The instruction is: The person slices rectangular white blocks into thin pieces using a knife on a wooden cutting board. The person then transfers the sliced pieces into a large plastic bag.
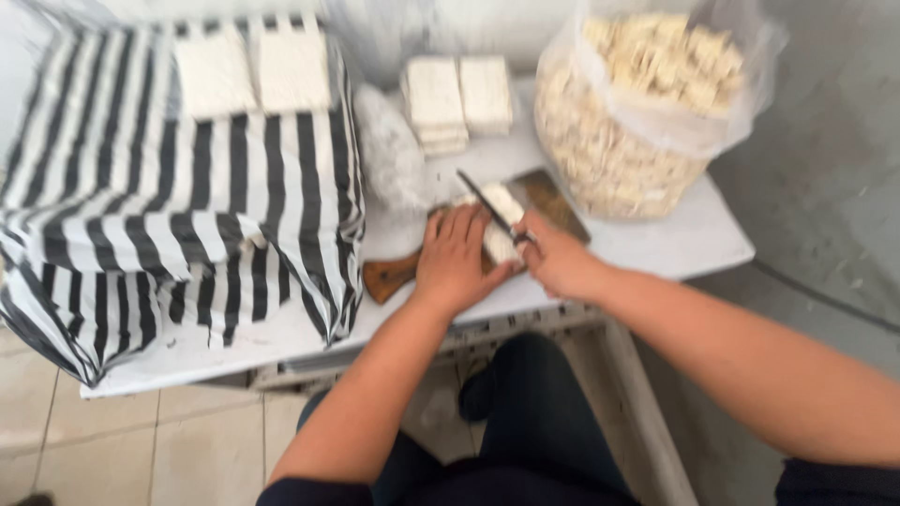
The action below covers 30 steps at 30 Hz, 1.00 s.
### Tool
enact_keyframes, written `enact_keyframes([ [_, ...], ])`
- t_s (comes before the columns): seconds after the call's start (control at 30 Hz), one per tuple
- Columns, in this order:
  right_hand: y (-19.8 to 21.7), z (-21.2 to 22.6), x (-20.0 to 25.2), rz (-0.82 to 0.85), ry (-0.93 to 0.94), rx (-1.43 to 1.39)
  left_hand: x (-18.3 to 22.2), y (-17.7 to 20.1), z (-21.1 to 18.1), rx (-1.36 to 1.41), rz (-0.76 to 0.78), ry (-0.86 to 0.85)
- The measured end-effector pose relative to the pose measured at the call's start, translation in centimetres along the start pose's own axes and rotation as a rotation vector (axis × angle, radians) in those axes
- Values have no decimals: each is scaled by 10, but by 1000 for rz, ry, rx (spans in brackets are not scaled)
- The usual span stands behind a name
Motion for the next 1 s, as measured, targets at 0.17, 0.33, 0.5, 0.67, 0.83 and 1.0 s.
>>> enact_keyframes([
  [0.17,9,-6,17,57,-40,-15,2,-1,1,1,42,34],
  [0.33,13,-18,30,85,-83,42,0,-5,1,-22,30,11],
  [0.5,1,-3,7,66,-28,-90,1,1,-1,-20,38,31],
  [0.67,6,-9,19,77,-73,-86,-1,1,-1,-25,59,56],
  [0.83,9,-21,41,117,-143,12,0,-2,-2,-36,62,55],
  [1.0,3,-8,16,93,-20,-56,-5,-3,-2,-72,102,58],
])
Point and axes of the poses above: each hand's wrist, its own x-axis away from the middle knuckle, its own y-axis out of the back of the hand, z = x × y, the point moved 4 cm from there along -x, towards the middle knuckle, and after that the axes turned 3 degrees about -x, right-handed, at the moved point
